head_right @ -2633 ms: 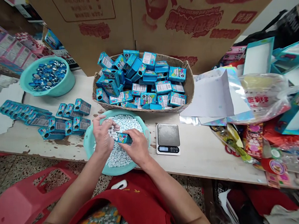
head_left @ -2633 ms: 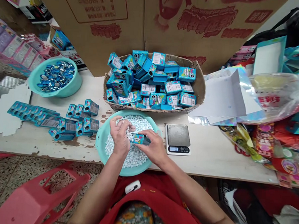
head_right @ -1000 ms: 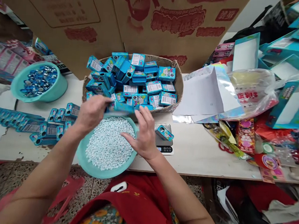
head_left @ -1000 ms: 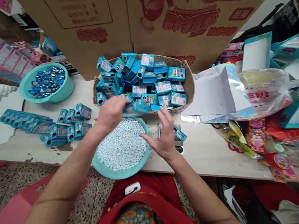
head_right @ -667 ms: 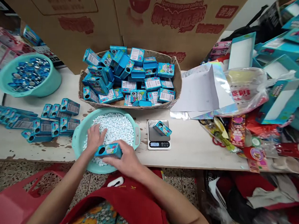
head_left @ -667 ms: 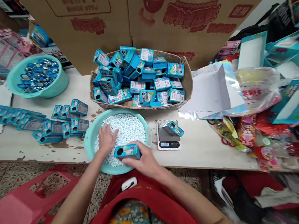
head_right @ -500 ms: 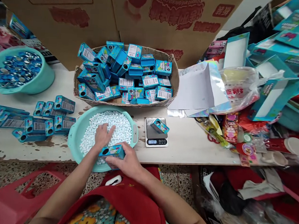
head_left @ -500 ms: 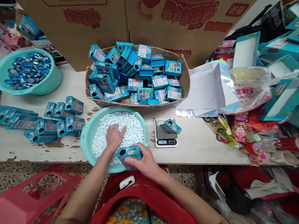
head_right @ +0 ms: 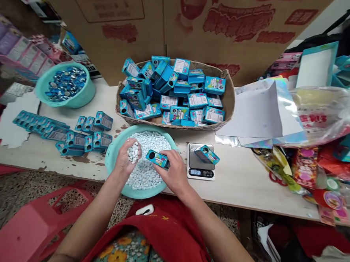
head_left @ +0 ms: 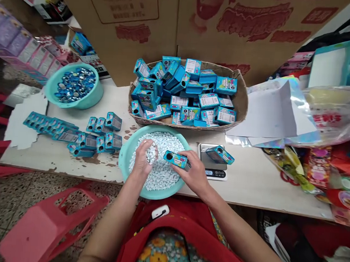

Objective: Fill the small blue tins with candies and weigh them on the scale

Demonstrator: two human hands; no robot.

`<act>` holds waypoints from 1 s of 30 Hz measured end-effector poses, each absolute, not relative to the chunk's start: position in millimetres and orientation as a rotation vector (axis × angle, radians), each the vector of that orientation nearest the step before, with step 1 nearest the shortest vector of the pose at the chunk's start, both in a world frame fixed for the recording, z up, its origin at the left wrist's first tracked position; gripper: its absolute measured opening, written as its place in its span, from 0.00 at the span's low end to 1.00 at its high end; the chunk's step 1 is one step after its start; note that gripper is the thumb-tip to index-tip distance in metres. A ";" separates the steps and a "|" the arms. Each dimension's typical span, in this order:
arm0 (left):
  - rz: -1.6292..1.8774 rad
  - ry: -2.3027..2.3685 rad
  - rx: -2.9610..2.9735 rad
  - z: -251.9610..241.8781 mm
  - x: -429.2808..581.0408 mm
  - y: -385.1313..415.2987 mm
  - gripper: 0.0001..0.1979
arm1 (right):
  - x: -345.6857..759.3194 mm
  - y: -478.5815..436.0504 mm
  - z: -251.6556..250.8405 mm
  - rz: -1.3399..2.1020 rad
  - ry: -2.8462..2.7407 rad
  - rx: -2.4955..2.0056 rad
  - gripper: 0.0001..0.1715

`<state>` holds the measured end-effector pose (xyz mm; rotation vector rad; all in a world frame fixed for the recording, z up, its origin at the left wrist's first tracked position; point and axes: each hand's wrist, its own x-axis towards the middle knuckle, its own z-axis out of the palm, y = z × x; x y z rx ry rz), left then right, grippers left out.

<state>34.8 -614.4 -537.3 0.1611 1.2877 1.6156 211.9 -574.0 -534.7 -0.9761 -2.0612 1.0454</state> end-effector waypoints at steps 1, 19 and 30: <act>1.687 1.240 0.204 -526.8 36.5 -614.4 0.13 | 205.8 -576.3 -535.1 1.024 -2.098 -0.958 0.17; 1.868 1.409 0.308 -501.8 37.3 -615.7 0.19 | 173.0 -588.3 -526.5 1.019 -2.293 -0.886 0.21; 1.885 1.427 0.328 -507.0 43.6 -616.0 0.17 | 175.1 -587.1 -530.0 1.036 -2.246 -0.947 0.19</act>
